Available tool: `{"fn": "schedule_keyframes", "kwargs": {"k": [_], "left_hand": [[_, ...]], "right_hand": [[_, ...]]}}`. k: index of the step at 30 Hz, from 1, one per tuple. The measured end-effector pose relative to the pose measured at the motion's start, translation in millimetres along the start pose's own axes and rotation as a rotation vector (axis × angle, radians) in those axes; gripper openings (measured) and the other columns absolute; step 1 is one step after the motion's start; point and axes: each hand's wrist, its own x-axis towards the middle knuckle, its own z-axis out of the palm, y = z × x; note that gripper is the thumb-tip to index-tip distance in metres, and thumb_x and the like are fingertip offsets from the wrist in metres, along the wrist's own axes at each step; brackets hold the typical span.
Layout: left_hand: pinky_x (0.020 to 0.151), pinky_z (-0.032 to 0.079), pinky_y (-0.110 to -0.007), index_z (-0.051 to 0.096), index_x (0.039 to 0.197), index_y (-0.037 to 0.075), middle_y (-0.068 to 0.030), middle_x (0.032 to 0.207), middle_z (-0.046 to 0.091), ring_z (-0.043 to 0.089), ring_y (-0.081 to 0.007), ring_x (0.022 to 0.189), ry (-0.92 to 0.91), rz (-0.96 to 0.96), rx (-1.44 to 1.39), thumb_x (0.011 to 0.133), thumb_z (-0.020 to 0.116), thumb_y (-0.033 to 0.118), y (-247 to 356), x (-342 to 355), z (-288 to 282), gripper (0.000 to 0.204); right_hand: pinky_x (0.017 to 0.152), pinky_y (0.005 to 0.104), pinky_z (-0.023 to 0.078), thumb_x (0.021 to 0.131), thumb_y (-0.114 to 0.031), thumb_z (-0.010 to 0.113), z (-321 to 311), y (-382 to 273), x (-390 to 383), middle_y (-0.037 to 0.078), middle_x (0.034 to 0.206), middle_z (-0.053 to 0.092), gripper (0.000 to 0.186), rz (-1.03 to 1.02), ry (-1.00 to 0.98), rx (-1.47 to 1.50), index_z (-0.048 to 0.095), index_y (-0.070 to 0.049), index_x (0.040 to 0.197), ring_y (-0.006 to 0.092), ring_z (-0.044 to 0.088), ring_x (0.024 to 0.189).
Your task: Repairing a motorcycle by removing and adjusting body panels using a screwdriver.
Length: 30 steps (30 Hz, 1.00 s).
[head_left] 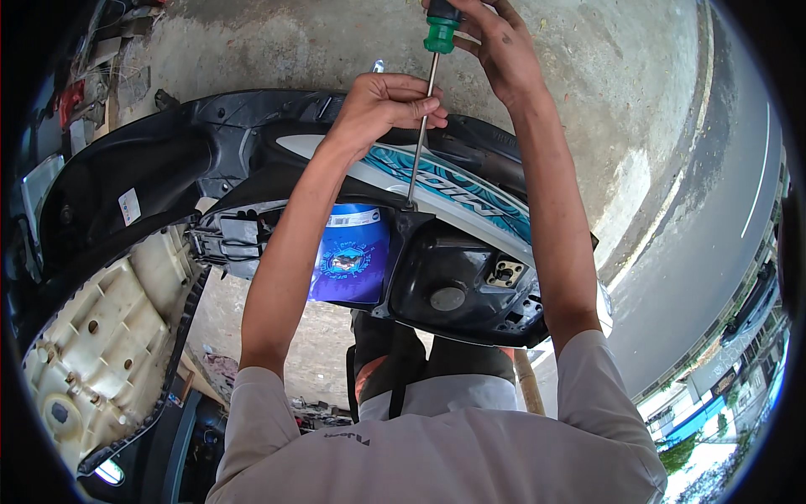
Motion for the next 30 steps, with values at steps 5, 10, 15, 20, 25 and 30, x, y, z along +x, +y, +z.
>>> {"fn": "schedule_keyframes", "kwargs": {"k": [5, 10, 15, 20, 25, 30], "left_hand": [[0.056, 0.052, -0.025, 0.061, 0.082, -0.001, -0.0086, 0.072, 0.064, 0.062, -0.0152, 0.057, 0.059, 0.157, 0.197, 0.075, 0.073, 0.011, -7, 10, 10, 0.018], [0.063, 0.052, -0.029, 0.055, 0.105, 0.003, -0.007, 0.081, 0.061, 0.061, -0.0149, 0.075, -0.14, -0.006, -0.012, 0.085, 0.062, 0.018, -7, -1, 24, 0.026], [0.085, 0.051, -0.035, 0.047, 0.123, -0.003, -0.0205, 0.11, 0.059, 0.059, -0.0255, 0.104, -0.133, 0.091, -0.333, 0.089, 0.051, 0.008, -6, -13, 15, 0.035], [0.073, 0.055, -0.029, 0.062, 0.095, -0.005, -0.0177, 0.086, 0.066, 0.067, -0.0214, 0.078, 0.064, 0.048, -0.096, 0.081, 0.062, 0.003, -5, -12, 6, 0.016], [0.062, 0.054, -0.029, 0.049, 0.069, 0.005, -0.0026, 0.066, 0.056, 0.06, -0.0132, 0.062, 0.054, 0.146, 0.046, 0.075, 0.071, 0.004, -8, 1, 26, 0.023], [0.071, 0.053, -0.033, 0.055, 0.101, -0.001, -0.0062, 0.081, 0.057, 0.058, -0.0144, 0.076, -0.107, 0.037, -0.094, 0.089, 0.056, 0.018, -8, -5, 33, 0.022]], "right_hand": [[0.067, 0.0273, 0.046, 0.075, -0.028, 0.074, 5, -3, 1, 0.007, 0.086, 0.062, 0.04, 0.014, -0.122, -0.279, 0.057, 0.0, 0.099, 0.0158, 0.059, 0.075], [0.067, 0.0273, 0.047, 0.079, -0.023, 0.07, 10, -1, 2, 0.01, 0.089, 0.063, 0.034, 0.031, -0.126, -0.125, 0.058, 0.0, 0.1, 0.0176, 0.06, 0.075], [0.078, 0.0312, 0.046, 0.082, -0.026, 0.064, -5, 4, 7, 0.008, 0.095, 0.063, 0.041, 0.038, -0.152, -0.052, 0.054, 0.001, 0.111, 0.0168, 0.057, 0.094], [0.071, 0.0304, 0.049, 0.079, -0.023, 0.07, 11, -4, -9, 0.01, 0.094, 0.062, 0.043, 0.006, -0.141, -0.102, 0.053, 0.002, 0.11, 0.017, 0.06, 0.084], [0.061, 0.0293, 0.052, 0.075, -0.023, 0.075, 23, 0, -9, 0.009, 0.085, 0.06, 0.044, -0.051, -0.184, -0.145, 0.053, 0.002, 0.104, 0.0166, 0.061, 0.073], [0.061, 0.0286, 0.051, 0.077, -0.027, 0.073, 34, -6, -15, 0.009, 0.085, 0.06, 0.044, -0.11, 0.07, -0.263, 0.053, 0.003, 0.103, 0.0161, 0.061, 0.072]]}}
